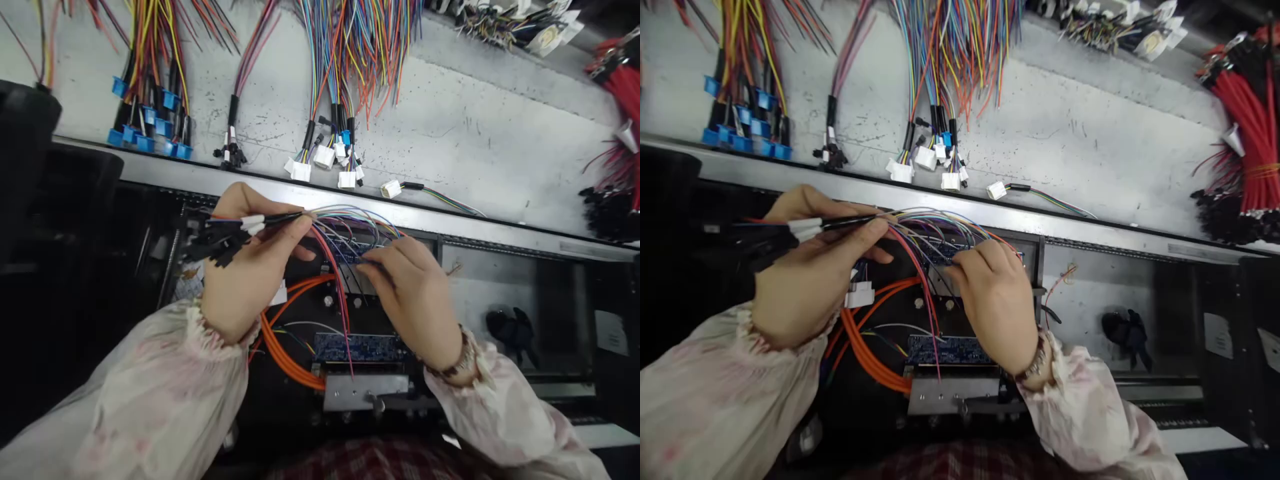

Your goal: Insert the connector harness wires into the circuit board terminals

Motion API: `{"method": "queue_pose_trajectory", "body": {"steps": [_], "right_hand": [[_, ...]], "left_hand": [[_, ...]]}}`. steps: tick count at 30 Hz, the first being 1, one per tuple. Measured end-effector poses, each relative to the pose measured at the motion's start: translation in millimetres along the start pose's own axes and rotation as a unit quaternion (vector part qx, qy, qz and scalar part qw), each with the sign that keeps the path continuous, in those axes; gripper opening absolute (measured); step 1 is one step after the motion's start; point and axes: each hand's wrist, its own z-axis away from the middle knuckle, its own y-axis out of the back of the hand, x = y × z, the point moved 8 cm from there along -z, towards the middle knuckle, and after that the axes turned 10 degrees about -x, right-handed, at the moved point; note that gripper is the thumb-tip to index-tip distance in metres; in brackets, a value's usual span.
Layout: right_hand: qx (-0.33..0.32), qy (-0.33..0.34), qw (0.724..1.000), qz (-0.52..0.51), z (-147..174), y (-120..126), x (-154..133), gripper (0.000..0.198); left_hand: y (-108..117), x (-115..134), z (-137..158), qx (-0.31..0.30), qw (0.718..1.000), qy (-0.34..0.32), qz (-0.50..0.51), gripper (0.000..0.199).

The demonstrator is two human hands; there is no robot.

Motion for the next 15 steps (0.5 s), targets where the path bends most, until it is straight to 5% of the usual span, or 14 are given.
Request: {"method": "queue_pose_trajectory", "body": {"steps": [5,15], "right_hand": [[0.056,0.015,0.997,-0.046,-3,7,-4,0.011],[0.005,-0.001,0.999,-0.038,-17,-16,10,0.011]], "left_hand": [[0,-3,1,0.011,0.999,-0.036,0.032,0.021],[0,-5,-1,0.003,0.997,-0.069,0.038,0.025]]}}
